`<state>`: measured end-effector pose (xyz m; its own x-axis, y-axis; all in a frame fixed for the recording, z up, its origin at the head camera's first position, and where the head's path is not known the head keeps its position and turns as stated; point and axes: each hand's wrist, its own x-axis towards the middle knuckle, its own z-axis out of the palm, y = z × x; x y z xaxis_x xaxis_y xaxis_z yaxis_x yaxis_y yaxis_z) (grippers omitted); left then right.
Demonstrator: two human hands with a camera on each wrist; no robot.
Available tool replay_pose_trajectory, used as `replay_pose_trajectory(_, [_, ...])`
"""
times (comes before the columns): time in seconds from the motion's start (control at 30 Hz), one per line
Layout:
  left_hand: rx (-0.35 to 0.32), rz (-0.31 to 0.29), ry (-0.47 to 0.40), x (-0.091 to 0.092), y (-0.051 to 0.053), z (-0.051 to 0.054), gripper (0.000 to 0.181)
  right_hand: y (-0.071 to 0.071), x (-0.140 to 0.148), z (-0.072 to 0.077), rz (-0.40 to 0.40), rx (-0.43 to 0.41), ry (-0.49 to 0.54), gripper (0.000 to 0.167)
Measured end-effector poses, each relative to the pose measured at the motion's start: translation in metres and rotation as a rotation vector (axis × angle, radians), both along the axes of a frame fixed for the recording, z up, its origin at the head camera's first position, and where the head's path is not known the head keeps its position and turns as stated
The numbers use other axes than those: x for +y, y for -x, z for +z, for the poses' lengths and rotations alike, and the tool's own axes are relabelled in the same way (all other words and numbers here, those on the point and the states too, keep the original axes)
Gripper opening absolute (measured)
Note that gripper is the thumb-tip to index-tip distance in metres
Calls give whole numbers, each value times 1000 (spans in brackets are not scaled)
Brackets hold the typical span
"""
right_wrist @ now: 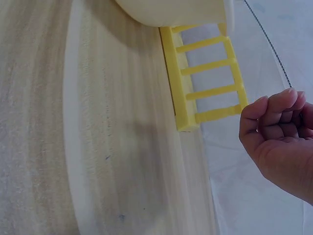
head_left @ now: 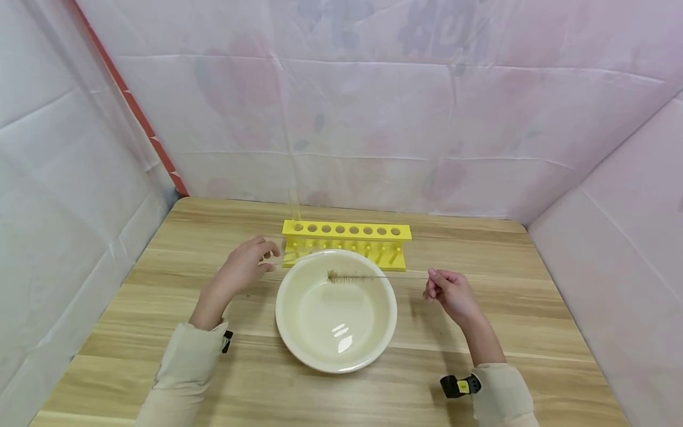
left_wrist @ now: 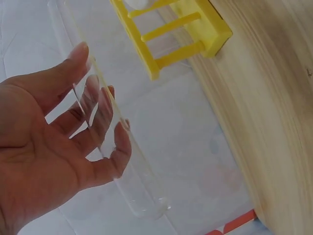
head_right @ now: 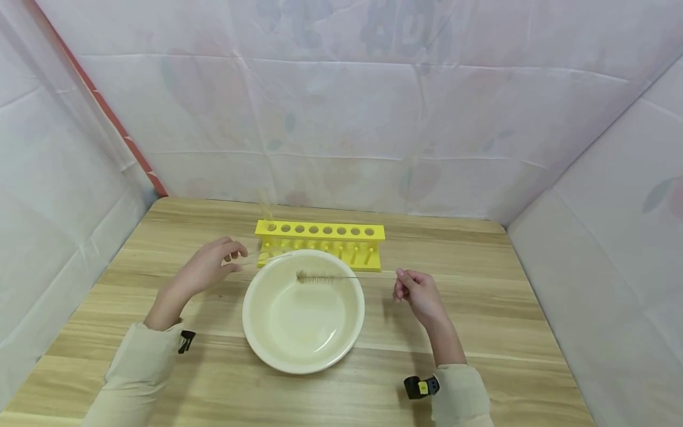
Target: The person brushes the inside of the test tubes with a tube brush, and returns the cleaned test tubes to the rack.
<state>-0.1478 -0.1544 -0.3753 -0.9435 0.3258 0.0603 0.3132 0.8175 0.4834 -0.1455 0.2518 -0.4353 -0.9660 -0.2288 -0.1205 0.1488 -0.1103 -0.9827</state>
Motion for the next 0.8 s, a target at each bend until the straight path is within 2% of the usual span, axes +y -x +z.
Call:
replay_pose_trajectory(0.2, [28,-48,-51,-3,-2,-7,19,3,2,5,-20,30,63,37])
replay_pose_trajectory(0.47, [-17,-57,-46,2,-2,-12,16,7,2,10,-59,29,76,38])
replay_pose_trajectory(0.8, [-4,-57,-29,5,-1,-17,17,8,7,14,-84,28,94,39])
